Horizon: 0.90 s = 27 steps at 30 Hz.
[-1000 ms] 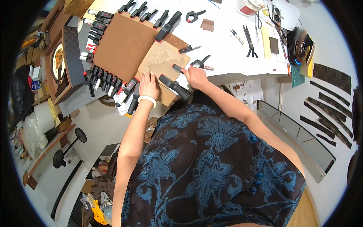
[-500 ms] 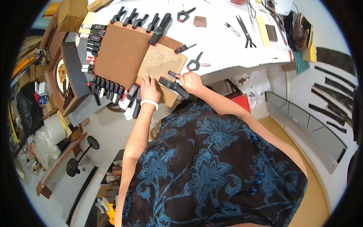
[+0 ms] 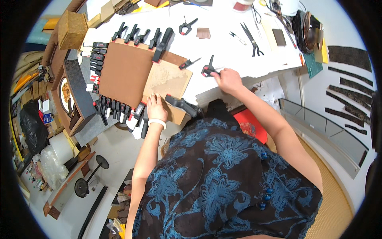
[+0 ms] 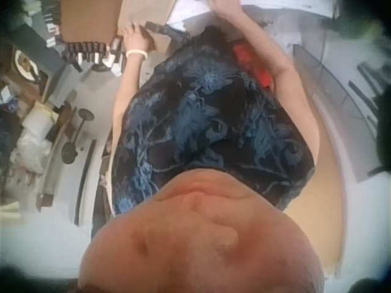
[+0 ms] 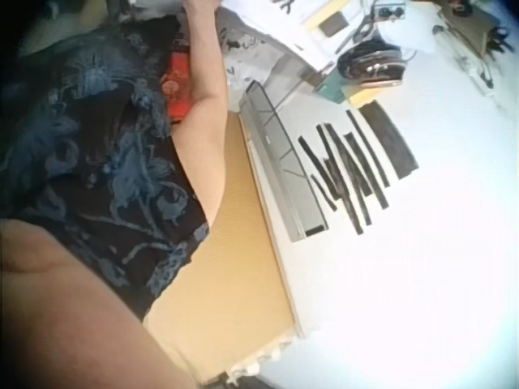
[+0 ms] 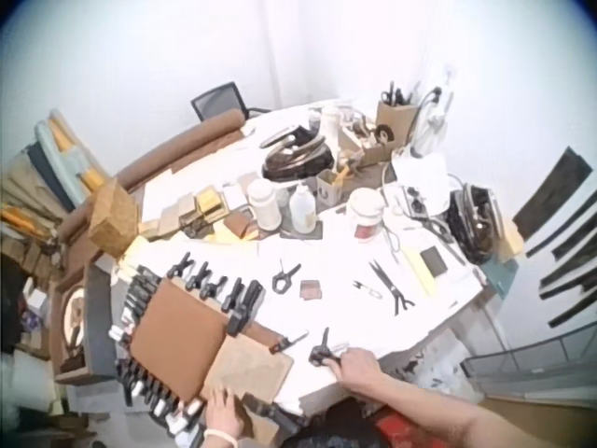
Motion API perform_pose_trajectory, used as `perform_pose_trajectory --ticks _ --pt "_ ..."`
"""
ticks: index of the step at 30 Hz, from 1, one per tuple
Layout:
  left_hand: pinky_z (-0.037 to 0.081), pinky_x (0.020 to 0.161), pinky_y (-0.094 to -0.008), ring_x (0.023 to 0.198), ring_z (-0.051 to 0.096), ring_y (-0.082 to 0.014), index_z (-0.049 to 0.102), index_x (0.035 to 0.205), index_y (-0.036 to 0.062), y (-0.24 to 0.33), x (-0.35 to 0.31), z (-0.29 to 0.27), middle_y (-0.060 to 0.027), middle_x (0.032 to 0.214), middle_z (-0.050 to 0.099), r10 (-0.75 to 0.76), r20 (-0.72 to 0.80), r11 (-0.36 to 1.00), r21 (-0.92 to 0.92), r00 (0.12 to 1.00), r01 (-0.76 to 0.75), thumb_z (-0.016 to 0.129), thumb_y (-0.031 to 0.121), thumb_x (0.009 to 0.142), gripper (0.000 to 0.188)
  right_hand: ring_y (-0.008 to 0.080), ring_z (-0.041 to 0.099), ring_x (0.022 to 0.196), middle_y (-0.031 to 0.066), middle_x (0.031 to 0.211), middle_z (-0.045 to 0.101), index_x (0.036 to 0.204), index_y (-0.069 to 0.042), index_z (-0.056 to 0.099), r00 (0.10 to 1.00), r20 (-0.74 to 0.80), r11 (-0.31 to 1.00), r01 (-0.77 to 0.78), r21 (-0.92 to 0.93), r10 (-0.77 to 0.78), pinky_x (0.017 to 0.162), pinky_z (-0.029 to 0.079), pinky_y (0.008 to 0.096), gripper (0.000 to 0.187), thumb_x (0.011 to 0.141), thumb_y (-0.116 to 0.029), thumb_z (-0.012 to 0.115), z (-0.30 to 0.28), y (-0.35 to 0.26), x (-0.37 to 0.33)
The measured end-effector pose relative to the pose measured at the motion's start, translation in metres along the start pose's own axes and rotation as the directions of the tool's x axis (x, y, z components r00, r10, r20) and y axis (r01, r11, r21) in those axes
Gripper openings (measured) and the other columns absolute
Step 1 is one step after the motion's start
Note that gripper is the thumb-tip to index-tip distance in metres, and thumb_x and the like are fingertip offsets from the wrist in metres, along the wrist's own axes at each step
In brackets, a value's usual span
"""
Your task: The person assembles a craft project by arranging cardboard pieces on a workbench and securing them with multiple clamps. They repeatedly pick up clamps, position them on the cardboard, and tighten them to hold the pieces in place.
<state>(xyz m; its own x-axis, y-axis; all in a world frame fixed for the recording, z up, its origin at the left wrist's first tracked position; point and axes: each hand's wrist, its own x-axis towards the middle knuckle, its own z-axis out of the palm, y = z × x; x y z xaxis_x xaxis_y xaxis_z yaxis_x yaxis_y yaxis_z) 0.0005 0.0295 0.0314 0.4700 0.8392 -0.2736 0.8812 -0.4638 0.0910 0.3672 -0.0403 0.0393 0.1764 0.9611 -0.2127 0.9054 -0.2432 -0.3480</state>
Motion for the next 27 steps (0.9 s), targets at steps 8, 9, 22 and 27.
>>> perform_pose_trajectory --ticks 8,9,22,27 --pt "0.031 0.125 -0.0479 0.14 0.045 -0.0425 0.056 0.137 -0.0071 0.006 0.006 -0.009 -0.0265 0.148 0.05 -0.026 0.022 0.998 -0.056 0.999 0.027 0.06 0.003 0.083 0.055 0.0406 0.049 0.129 0.0254 0.131 0.055 0.121 0.007 0.061 0.963 -0.27 0.98 -0.07 -0.184 0.018 0.108 0.039 0.0548 0.047 0.098 -0.035 0.066 -0.005 0.074 0.078" --pt "0.032 0.124 -0.0482 0.14 0.045 -0.0431 0.058 0.133 -0.0074 0.007 0.005 -0.01 -0.0268 0.147 0.051 -0.046 0.029 0.996 -0.07 0.999 0.048 0.06 0.003 0.083 0.052 0.0407 0.047 0.132 0.0257 0.134 0.053 0.124 0.006 0.061 0.951 -0.309 0.974 -0.042 -0.224 -0.03 0.109 0.037 0.0573 0.047 0.097 -0.032 0.067 -0.002 0.073 0.084" --pt "0.032 0.125 -0.0459 0.145 0.043 -0.0401 0.058 0.136 -0.0051 0.011 -0.002 0.013 -0.0257 0.151 0.05 -0.17 -0.115 0.974 -0.169 0.979 0.15 0.057 0.009 0.09 0.048 0.036 0.064 0.121 0.0187 0.129 0.068 0.113 0.0 0.071 0.507 -0.04 0.483 0.84 0.247 -0.861 0.105 0.05 0.0446 0.028 0.086 -0.005 0.067 0.063 -0.181 0.083" --pt "0.033 0.125 -0.0471 0.143 0.046 -0.0403 0.059 0.133 -0.0055 0.015 -0.002 0.023 -0.0258 0.149 0.052 -0.235 -0.152 0.946 -0.263 0.96 0.19 0.056 0.009 0.092 0.044 0.0385 0.067 0.109 0.0187 0.113 0.072 0.104 0.0 0.074 0.539 0.043 0.517 0.778 0.356 -0.841 0.097 0.053 0.047 0.019 0.089 -0.01 0.065 0.053 -0.201 0.119"
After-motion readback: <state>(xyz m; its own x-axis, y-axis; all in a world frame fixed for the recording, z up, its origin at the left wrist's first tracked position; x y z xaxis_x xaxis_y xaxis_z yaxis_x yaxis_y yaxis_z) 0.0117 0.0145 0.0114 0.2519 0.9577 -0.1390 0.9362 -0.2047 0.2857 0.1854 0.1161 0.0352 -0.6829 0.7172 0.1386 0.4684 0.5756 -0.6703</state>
